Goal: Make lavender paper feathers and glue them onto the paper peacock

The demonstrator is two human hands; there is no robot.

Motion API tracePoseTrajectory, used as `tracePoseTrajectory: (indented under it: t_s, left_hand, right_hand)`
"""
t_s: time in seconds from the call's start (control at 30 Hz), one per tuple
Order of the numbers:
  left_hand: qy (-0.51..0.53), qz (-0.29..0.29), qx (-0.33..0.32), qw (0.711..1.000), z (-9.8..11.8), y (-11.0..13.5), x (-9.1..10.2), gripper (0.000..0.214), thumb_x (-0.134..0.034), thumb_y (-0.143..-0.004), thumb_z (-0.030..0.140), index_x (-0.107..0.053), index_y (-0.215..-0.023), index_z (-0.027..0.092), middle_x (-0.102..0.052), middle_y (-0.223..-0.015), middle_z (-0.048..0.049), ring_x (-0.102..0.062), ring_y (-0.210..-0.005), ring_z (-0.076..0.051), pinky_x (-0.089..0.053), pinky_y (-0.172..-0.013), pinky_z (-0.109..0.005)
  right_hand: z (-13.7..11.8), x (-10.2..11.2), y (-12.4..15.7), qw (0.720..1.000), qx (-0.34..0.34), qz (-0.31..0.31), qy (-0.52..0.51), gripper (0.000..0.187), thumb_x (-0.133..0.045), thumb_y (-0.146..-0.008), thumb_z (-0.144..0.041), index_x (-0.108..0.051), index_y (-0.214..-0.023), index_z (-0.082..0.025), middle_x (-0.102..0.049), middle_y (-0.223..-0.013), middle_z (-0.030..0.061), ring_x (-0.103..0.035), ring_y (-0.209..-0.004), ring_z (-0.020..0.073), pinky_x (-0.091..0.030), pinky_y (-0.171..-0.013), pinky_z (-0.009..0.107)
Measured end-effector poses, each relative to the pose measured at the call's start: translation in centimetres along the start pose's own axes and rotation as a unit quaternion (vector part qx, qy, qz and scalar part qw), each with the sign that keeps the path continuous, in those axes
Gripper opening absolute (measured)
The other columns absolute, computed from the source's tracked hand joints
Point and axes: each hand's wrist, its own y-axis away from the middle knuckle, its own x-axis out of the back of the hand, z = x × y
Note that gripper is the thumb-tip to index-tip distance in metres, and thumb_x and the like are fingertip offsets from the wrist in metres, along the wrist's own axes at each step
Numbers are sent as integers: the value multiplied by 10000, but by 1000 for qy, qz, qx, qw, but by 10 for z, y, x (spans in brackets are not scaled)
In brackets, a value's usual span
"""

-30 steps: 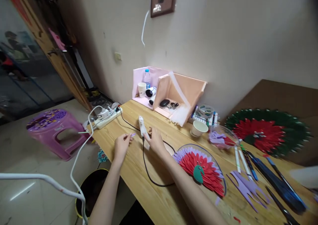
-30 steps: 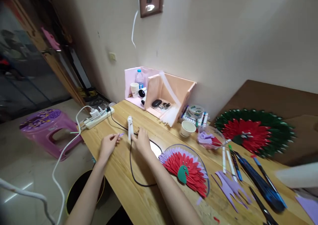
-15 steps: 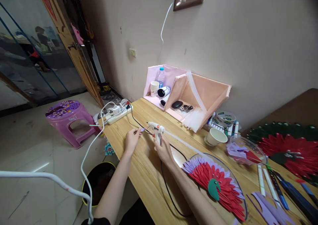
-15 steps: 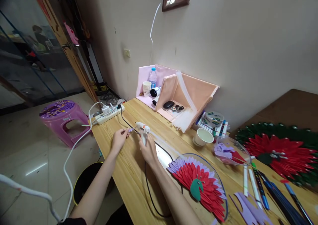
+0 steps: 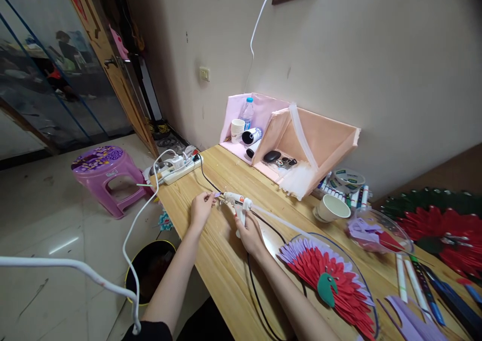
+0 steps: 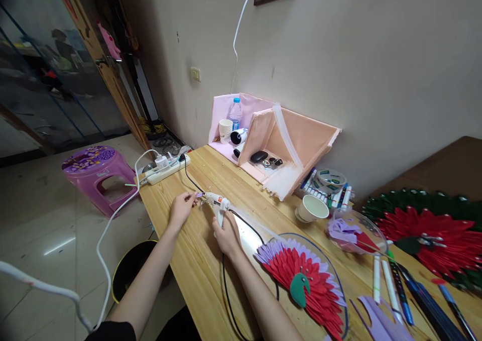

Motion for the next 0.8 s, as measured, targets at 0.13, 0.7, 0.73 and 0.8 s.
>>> tracePoseTrajectory:
  t_s: [0.13, 0.7, 0.73, 0.8]
  left_hand:
    - [2, -2, -1, 1000, -1, 0, 0, 356, -489, -774, 491, -639, -688, 180, -662, -667, -48, -604, -609, -165, -439, -594, -252]
    - [58, 13, 15, 998, -4, -2, 0, 364, -526, -743, 505, -651, -748, 163, -659, -682, -58, -588, -613, -158, -451, -607, -247]
    - [64, 16, 16, 998, -5, -2, 1, 383, -524, -739, 521, -649, -756, 159, -660, -694, -62, -585, -614, -155, -449, -603, -243]
    - [79, 25, 21, 996, -5, 0, 5, 432, -530, -719, 561, -646, -752, 146, -657, -698, -69, -575, -607, -150, -435, -571, -233]
  right_hand:
    - [0, 0, -1, 1000, 12, 0, 3, 301, -414, -844, -239, -573, -1089, -172, -628, -1054, 79, -559, -978, 230, -416, -872, 343]
    - [0, 1, 0, 999, 28, 5, 37, 207, -409, -839, -270, -601, -846, -194, -638, -807, 45, -582, -765, 207, -452, -715, 316]
    - [-1, 0, 0, 999, 25, 11, 34, 200, -410, -839, -271, -595, -827, -196, -636, -793, 42, -582, -753, 205, -453, -708, 315]
    - [-3, -1, -4, 999, 23, 35, 24, 189, -407, -839, -269, -584, -841, -204, -637, -820, 40, -583, -782, 205, -454, -728, 320]
